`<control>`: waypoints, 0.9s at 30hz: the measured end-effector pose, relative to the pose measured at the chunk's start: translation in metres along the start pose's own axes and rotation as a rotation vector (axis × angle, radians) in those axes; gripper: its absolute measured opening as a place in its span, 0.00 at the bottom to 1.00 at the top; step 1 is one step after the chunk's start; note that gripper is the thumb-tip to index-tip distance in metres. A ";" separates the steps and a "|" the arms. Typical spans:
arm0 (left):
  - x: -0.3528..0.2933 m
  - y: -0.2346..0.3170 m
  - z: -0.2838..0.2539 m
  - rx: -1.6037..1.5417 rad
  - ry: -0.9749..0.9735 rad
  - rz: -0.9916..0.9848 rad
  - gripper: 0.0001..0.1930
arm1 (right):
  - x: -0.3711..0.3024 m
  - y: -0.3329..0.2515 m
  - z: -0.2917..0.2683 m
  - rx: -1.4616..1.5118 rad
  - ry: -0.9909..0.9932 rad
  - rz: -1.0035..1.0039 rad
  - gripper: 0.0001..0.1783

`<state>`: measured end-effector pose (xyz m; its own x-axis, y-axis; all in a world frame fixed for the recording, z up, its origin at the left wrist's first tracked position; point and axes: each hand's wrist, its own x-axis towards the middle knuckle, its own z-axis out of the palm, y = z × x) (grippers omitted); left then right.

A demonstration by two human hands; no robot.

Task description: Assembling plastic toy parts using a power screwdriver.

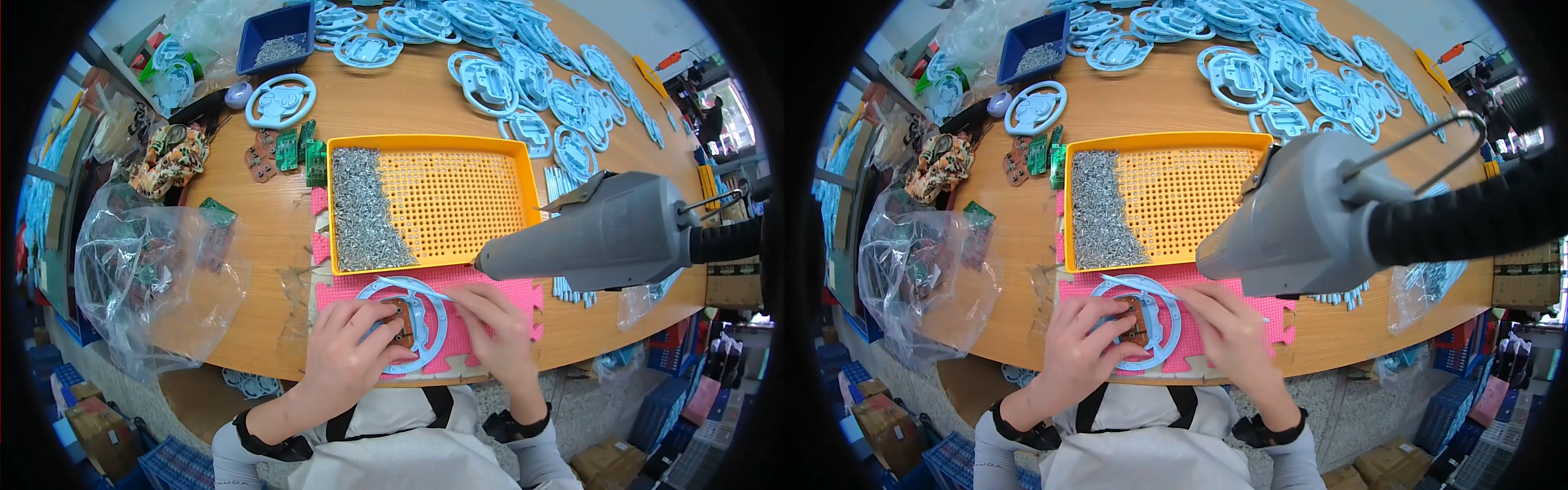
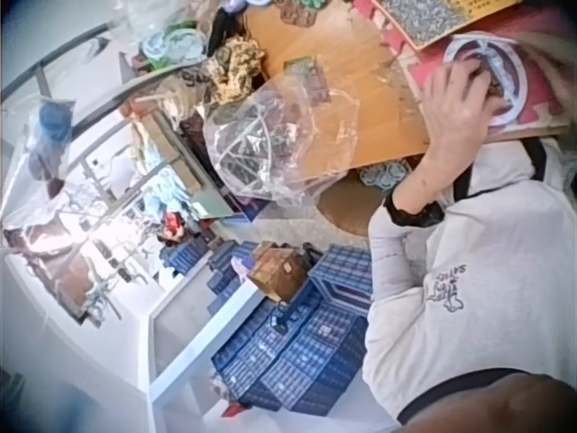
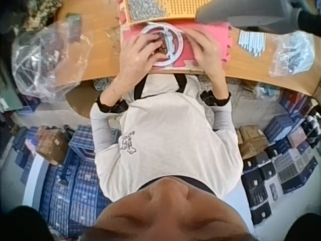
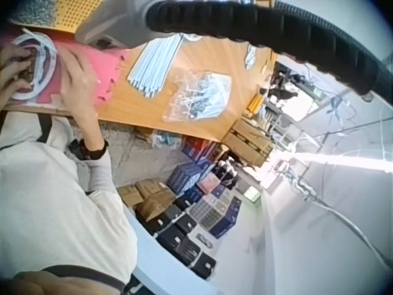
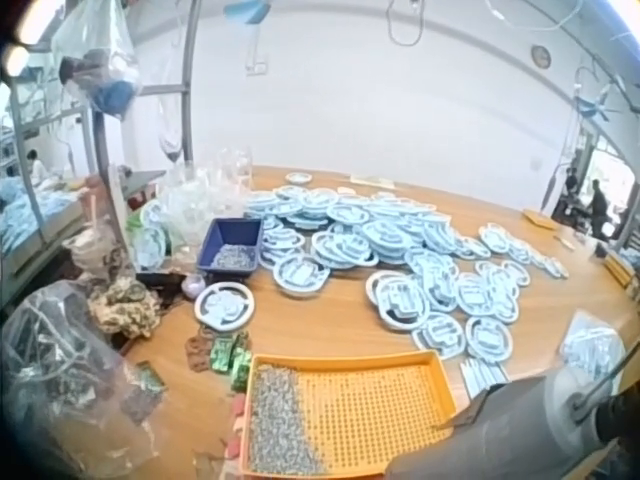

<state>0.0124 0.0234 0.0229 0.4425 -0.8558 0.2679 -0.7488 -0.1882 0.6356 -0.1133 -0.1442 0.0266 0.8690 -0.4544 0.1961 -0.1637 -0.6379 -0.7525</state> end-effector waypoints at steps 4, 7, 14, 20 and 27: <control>-0.001 -0.004 0.001 0.001 0.037 0.055 0.19 | -0.024 0.016 -0.042 -0.189 0.098 0.124 0.13; -0.004 -0.005 0.004 -0.044 0.040 0.030 0.19 | -0.035 0.024 -0.060 -0.255 0.060 0.178 0.14; -0.009 -0.016 0.007 -0.311 0.030 -0.099 0.19 | -0.034 0.023 -0.042 -0.101 -0.088 0.162 0.18; -0.010 -0.017 0.007 -0.270 0.040 -0.096 0.20 | -0.034 0.033 -0.050 -0.220 0.063 0.063 0.18; -0.009 -0.018 0.006 -0.264 0.041 -0.102 0.20 | -0.026 0.028 -0.038 -0.117 -0.072 0.023 0.20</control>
<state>0.0183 0.0316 0.0046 0.5329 -0.8175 0.2185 -0.5469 -0.1357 0.8261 -0.1582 -0.1740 0.0241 0.8952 -0.4260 0.1309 -0.2332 -0.6981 -0.6770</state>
